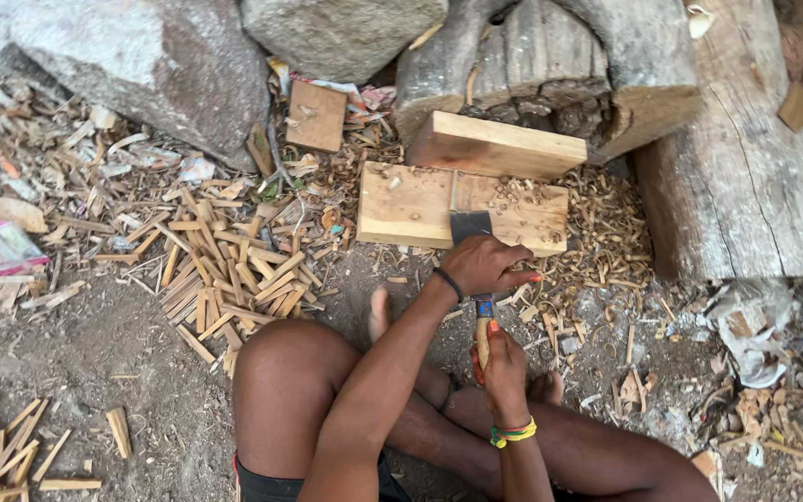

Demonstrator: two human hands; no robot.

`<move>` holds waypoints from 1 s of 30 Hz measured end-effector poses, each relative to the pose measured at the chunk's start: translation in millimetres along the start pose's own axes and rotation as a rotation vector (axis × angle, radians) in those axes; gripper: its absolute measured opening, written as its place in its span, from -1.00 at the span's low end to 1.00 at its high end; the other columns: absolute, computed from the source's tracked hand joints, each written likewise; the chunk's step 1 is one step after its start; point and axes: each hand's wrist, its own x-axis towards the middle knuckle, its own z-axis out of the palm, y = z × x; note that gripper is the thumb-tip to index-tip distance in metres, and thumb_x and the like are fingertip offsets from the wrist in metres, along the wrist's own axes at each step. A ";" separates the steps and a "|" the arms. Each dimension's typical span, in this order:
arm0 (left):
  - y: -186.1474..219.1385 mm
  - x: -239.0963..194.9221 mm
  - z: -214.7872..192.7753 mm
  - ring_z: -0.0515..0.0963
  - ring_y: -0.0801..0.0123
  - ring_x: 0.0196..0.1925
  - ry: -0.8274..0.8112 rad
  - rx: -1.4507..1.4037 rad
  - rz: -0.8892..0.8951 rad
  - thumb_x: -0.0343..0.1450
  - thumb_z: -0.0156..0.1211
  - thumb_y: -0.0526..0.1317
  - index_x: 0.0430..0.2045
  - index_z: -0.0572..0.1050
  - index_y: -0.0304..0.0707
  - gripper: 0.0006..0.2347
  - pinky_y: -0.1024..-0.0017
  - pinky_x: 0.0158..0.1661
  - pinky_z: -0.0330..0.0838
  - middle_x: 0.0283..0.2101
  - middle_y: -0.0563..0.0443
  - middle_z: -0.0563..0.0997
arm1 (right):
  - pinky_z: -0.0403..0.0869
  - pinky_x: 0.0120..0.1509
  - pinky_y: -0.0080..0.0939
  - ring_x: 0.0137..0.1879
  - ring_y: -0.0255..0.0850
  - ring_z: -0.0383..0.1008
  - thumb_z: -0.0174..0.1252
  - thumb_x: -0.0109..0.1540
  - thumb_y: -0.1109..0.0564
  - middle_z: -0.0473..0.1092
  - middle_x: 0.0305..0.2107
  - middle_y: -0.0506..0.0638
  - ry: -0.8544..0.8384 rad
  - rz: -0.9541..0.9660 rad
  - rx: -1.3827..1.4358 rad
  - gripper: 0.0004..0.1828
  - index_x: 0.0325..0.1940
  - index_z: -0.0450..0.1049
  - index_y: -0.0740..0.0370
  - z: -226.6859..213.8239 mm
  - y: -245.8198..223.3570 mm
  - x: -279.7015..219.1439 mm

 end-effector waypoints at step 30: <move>-11.5 -0.8 0.1 0.69 0.18 -0.50 0.080 -0.069 -0.013 0.46 0.15 0.15 -0.38 0.66 -0.14 -0.64 0.22 -0.38 0.56 -0.54 -0.05 0.67 | 0.10 -0.65 -0.32 -0.70 -0.37 0.10 -0.14 0.40 -0.15 0.29 -0.63 -0.01 -0.002 0.049 0.010 -0.54 -0.28 0.38 0.29 4.7 -1.3 6.5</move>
